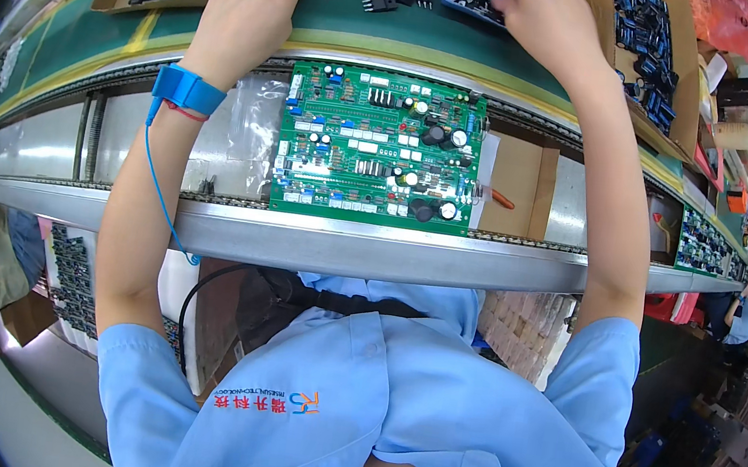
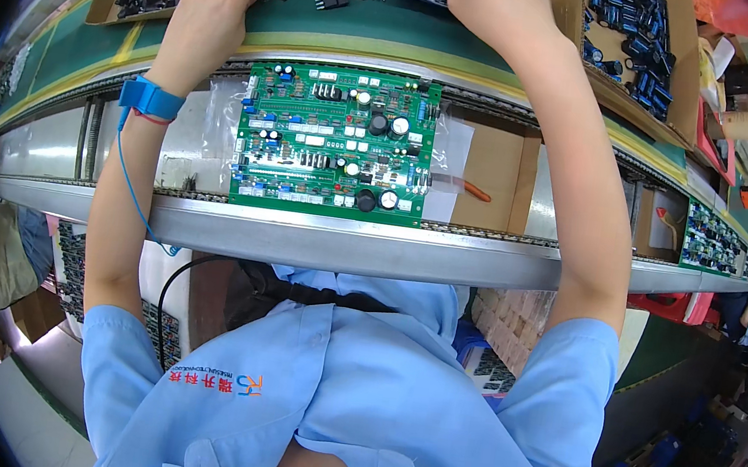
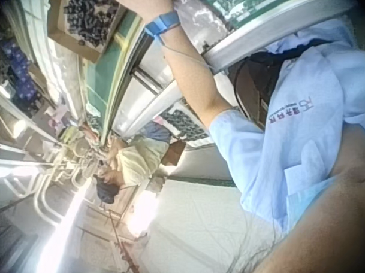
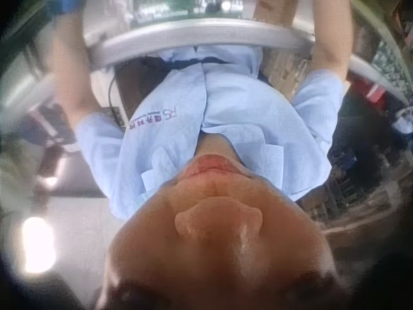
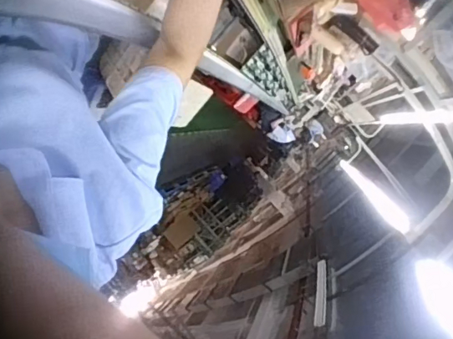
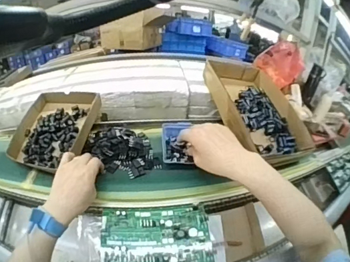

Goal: Insert electronic components like capacitors and connectors into a PCB.

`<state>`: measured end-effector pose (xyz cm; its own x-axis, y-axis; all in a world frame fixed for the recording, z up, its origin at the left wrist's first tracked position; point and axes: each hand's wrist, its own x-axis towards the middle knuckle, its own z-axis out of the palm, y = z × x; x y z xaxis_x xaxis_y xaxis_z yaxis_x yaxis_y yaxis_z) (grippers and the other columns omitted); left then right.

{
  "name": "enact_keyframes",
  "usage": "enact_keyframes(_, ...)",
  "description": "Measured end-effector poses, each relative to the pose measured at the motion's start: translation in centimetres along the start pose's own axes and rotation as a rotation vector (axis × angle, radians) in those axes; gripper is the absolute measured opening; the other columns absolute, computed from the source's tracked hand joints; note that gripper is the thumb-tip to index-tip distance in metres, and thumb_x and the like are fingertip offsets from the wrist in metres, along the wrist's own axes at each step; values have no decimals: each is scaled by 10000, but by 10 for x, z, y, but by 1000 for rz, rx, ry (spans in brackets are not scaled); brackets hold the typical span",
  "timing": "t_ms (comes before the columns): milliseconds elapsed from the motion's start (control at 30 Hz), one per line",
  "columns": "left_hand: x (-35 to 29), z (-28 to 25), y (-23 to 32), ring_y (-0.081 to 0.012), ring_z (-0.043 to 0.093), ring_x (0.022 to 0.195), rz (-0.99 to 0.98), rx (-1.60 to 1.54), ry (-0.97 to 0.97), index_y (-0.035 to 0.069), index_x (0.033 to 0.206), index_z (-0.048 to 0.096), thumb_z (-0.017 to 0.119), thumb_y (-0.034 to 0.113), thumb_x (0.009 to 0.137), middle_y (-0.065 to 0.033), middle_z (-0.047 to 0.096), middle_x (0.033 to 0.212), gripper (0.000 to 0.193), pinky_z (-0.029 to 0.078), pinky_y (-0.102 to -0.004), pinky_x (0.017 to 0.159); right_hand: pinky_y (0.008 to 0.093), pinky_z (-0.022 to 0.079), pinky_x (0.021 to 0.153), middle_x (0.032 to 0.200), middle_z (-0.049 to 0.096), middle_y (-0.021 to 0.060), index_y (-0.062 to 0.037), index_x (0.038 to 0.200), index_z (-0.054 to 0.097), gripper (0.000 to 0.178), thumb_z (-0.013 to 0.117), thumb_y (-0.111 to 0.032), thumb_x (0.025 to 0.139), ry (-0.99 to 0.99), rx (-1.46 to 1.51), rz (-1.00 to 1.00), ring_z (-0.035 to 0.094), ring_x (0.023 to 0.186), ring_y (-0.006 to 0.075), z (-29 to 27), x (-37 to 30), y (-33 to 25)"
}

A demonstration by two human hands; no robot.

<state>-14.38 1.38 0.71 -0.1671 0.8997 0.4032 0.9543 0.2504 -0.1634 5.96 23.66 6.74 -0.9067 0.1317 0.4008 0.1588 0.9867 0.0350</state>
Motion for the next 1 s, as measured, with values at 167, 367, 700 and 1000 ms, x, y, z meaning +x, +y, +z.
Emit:
enact_keyframes(167, -5, 0, 3, -305, 604, 900, -20, -57, 35, 66, 1023, 610, 506, 17, 899, -108, 628, 929, 169, 427, -398, 905, 459, 516, 768, 835, 657, 207, 9, 809, 662, 132, 695, -102, 745, -137, -83, 69, 637, 881, 379, 15, 14, 0)
enact_keyframes(367, -4, -1, -7, -297, 596, 900, 21, -134, 71, 65, 966, 597, 619, 121, 872, -104, 604, 930, 111, 414, -409, 910, 445, 513, 733, 809, 658, 180, 1, 768, 622, 77, 656, -68, 761, -16, 8, 81, 645, 850, 353, 26, 14, -1)
enact_keyframes(700, 9, -47, 25, -369, 587, 831, -198, -334, 22, 34, 931, 564, 555, 29, 884, -170, 625, 835, 48, 439, -411, 796, 354, 496, 689, 842, 649, 125, -13, 869, 665, 103, 668, 2, 767, -2, 619, 455, 637, 802, 299, -20, -24, -33)
enact_keyframes(1000, 15, -90, 69, -258, 621, 821, -367, -565, -81, 31, 984, 669, 654, 34, 835, -102, 667, 863, 150, 446, -351, 811, 270, 505, 698, 849, 694, 58, -22, 999, 665, 156, 681, -60, 848, -231, 1101, 361, 648, 791, 126, -29, -96, -67)
